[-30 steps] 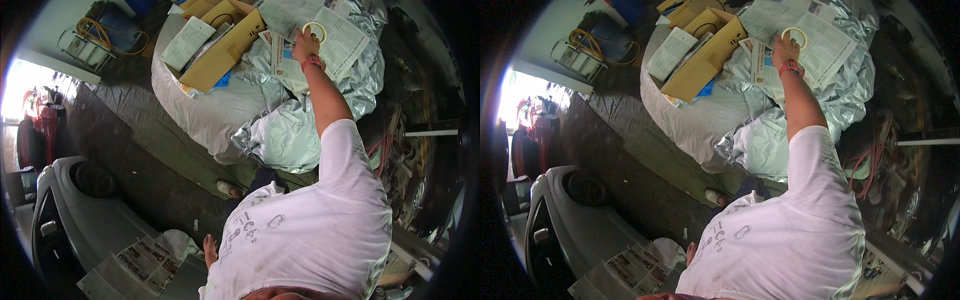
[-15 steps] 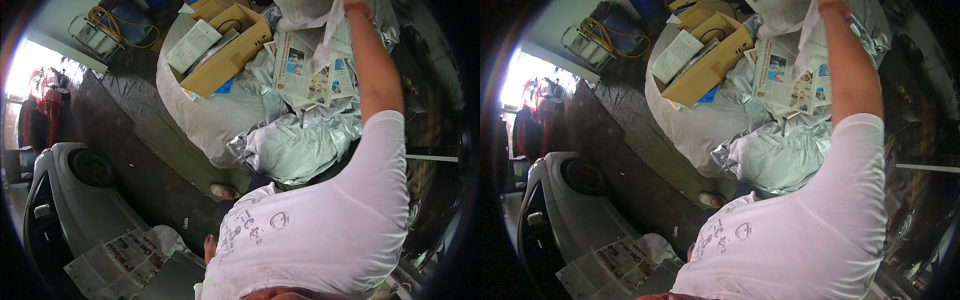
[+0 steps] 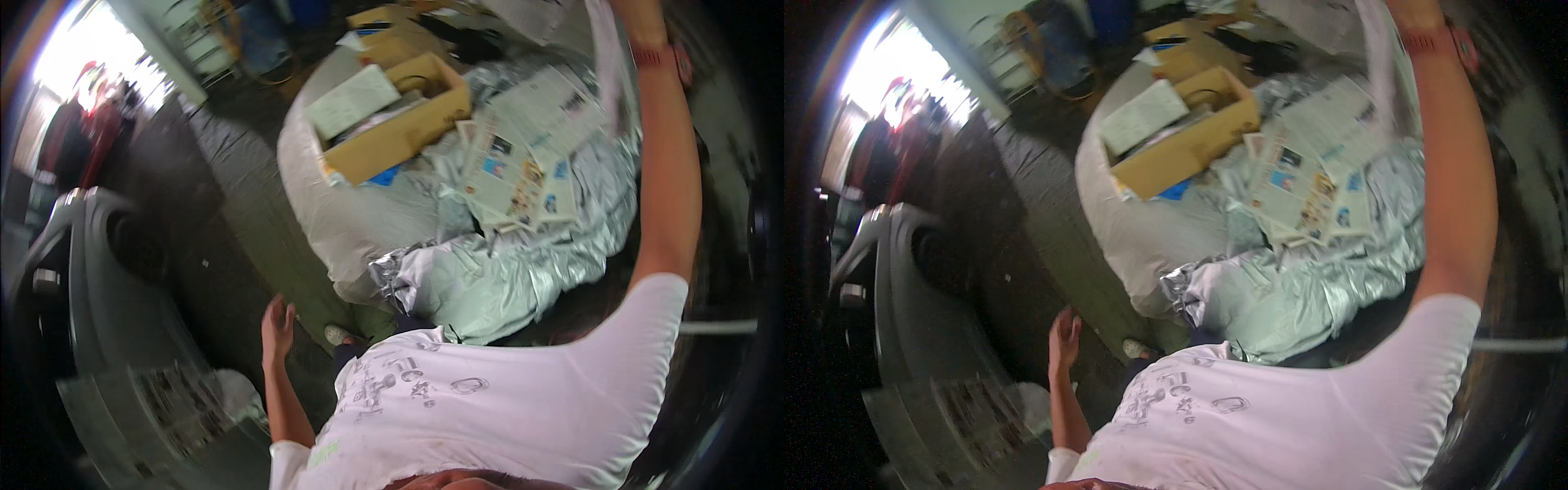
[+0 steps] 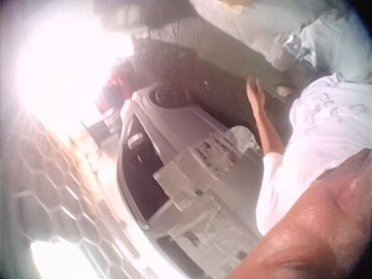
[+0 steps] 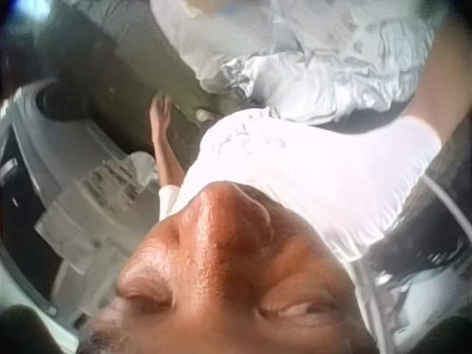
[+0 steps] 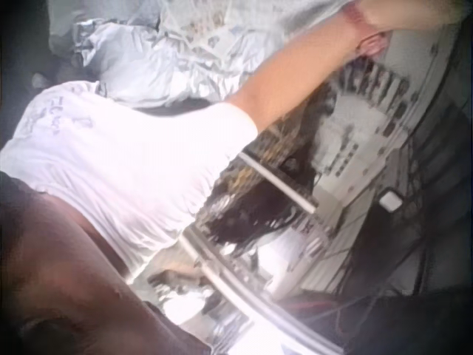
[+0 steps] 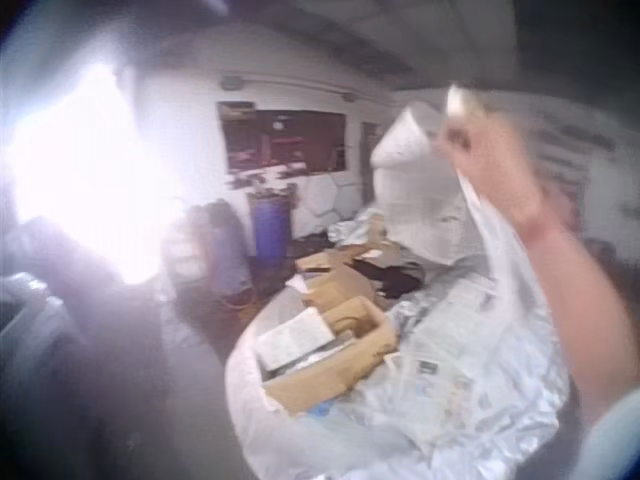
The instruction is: The person tapes sheets of newspaper onto a car door panel using masking tape. They repeatedly unfold newspaper, position it over the surface, and secure it with tape, covering the panel progressively.
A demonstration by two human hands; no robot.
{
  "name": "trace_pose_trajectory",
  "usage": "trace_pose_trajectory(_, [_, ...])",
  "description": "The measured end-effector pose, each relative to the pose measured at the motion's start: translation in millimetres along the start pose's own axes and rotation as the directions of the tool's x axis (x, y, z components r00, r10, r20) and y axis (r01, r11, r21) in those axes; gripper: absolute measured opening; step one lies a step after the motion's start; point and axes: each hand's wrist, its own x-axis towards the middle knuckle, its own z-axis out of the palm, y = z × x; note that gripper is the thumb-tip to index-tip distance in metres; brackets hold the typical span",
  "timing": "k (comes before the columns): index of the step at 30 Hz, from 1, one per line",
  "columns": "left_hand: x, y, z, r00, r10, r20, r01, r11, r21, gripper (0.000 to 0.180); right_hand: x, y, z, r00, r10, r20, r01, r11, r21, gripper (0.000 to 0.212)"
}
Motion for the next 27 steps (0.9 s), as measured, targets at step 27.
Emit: trace_pose_trajectory(27, [2.6, 265.0, -26.2, 0.824, 0.532, 0.196, -0.554, 0.829, 0.075, 0.043, -70.4, 83.6, 87.8, 0.932, -0.007, 0.364, -0.079, 0.972, 0.222, 0.024])
